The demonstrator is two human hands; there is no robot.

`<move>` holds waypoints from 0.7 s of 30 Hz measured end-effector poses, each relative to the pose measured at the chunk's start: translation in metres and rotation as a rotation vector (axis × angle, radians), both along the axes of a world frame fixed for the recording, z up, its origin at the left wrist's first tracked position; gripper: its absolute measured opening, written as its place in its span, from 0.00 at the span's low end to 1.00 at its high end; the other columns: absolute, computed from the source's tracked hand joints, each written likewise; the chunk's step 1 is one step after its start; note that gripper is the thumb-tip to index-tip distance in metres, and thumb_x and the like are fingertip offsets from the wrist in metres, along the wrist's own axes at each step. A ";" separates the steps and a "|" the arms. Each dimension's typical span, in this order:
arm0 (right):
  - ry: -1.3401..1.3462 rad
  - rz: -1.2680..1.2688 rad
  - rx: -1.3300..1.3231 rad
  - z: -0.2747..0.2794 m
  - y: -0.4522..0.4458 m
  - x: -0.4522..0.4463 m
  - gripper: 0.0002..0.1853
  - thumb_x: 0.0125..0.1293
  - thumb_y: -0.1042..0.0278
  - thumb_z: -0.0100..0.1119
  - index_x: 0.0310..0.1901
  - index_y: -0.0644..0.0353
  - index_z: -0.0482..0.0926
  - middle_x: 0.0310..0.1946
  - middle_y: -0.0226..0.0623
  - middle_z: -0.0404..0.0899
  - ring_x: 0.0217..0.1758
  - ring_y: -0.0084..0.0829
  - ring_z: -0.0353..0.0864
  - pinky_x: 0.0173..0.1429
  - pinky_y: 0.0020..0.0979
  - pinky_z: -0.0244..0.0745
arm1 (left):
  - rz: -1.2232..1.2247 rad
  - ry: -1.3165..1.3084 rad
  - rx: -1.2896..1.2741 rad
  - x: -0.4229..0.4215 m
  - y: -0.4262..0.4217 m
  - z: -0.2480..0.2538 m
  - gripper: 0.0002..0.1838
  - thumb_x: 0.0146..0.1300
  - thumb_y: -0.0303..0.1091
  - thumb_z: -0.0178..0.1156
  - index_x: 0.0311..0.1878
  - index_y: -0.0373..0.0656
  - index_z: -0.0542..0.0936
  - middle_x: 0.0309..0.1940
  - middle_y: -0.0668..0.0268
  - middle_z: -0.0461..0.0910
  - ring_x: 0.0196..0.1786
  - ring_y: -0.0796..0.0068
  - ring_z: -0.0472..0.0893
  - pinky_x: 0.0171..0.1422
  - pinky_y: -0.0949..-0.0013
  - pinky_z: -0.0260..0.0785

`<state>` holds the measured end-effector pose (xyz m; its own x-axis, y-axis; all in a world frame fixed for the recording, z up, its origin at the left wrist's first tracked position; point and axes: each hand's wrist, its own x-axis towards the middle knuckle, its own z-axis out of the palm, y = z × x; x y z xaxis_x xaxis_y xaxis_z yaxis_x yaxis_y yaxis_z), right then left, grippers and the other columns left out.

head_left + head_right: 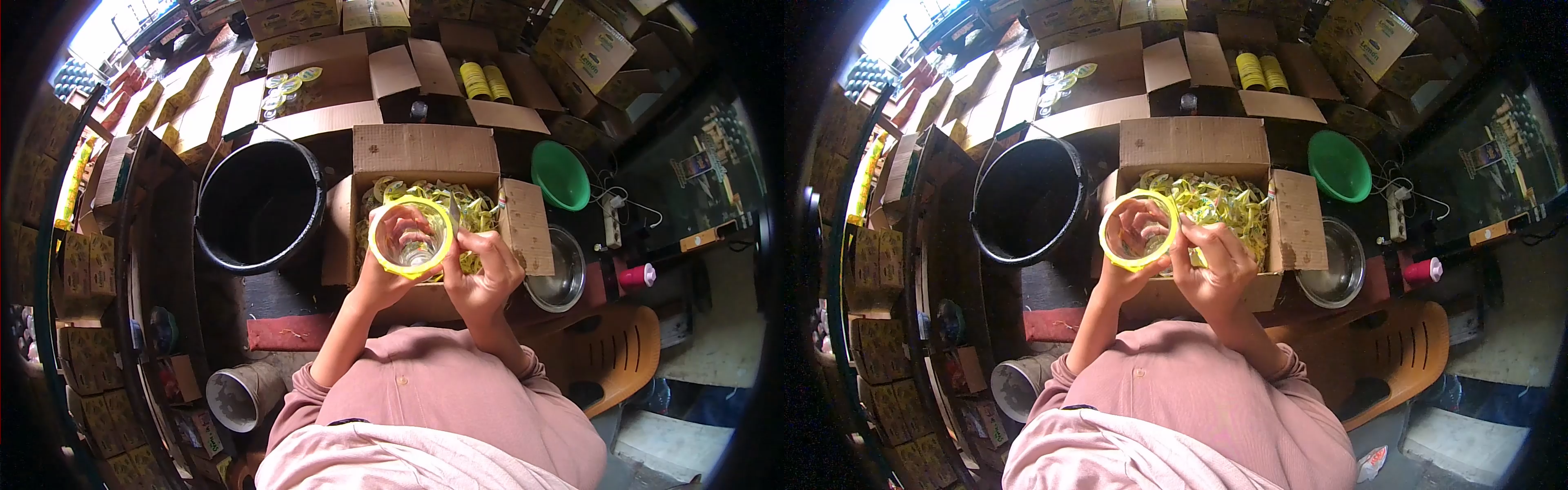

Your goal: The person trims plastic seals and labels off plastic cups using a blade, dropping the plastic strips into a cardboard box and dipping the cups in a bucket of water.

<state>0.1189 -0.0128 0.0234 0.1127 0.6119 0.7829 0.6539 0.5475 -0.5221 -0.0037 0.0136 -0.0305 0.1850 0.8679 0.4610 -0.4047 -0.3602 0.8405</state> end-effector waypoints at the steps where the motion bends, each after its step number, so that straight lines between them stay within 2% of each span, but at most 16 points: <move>1: 0.006 0.016 0.001 0.001 0.002 0.002 0.09 0.46 0.80 0.63 0.32 0.61 0.79 0.21 0.34 0.76 0.23 0.26 0.78 0.28 0.24 0.72 | -0.004 0.035 0.011 0.000 0.000 0.001 0.41 0.40 0.23 0.71 0.57 0.44 0.56 0.47 0.63 0.64 0.48 0.72 0.70 0.49 0.69 0.69; 5: 0.124 0.168 -0.044 -0.001 0.007 0.008 0.06 0.46 0.82 0.62 0.27 0.65 0.76 0.22 0.35 0.76 0.24 0.24 0.76 0.28 0.22 0.68 | -0.063 0.007 -0.006 -0.004 0.000 0.003 0.41 0.40 0.24 0.71 0.57 0.44 0.56 0.46 0.62 0.65 0.48 0.72 0.71 0.48 0.72 0.70; 8: 0.203 0.166 -0.107 0.000 0.003 0.006 0.06 0.46 0.82 0.62 0.27 0.65 0.76 0.21 0.34 0.76 0.24 0.23 0.75 0.28 0.22 0.68 | -0.074 -0.088 -0.036 -0.004 0.001 0.006 0.40 0.42 0.25 0.70 0.56 0.43 0.57 0.46 0.62 0.65 0.48 0.72 0.70 0.48 0.71 0.69; 11: 0.179 0.114 -0.070 -0.004 -0.001 0.004 0.06 0.47 0.82 0.62 0.26 0.65 0.75 0.21 0.34 0.76 0.24 0.23 0.75 0.28 0.22 0.68 | -0.064 -0.113 -0.055 -0.004 0.001 0.009 0.39 0.42 0.25 0.70 0.56 0.43 0.57 0.46 0.62 0.65 0.48 0.72 0.70 0.48 0.71 0.69; 14: 0.057 0.082 -0.050 -0.002 -0.003 0.005 0.07 0.47 0.80 0.63 0.30 0.63 0.78 0.22 0.36 0.77 0.24 0.27 0.78 0.29 0.24 0.73 | -0.056 -0.094 -0.061 -0.005 0.000 0.007 0.40 0.41 0.24 0.70 0.56 0.44 0.57 0.46 0.62 0.65 0.48 0.72 0.70 0.48 0.71 0.69; 21: 0.051 0.044 -0.019 -0.002 0.000 0.004 0.08 0.47 0.80 0.63 0.31 0.63 0.78 0.22 0.36 0.77 0.24 0.28 0.78 0.29 0.24 0.73 | -0.080 0.017 -0.013 -0.006 0.002 0.001 0.40 0.41 0.23 0.70 0.56 0.43 0.56 0.46 0.62 0.65 0.49 0.72 0.71 0.48 0.70 0.70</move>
<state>0.1229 -0.0132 0.0213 0.1248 0.6322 0.7647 0.6013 0.5648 -0.5652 -0.0095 0.0153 -0.0292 0.2621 0.8559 0.4458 -0.4175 -0.3159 0.8520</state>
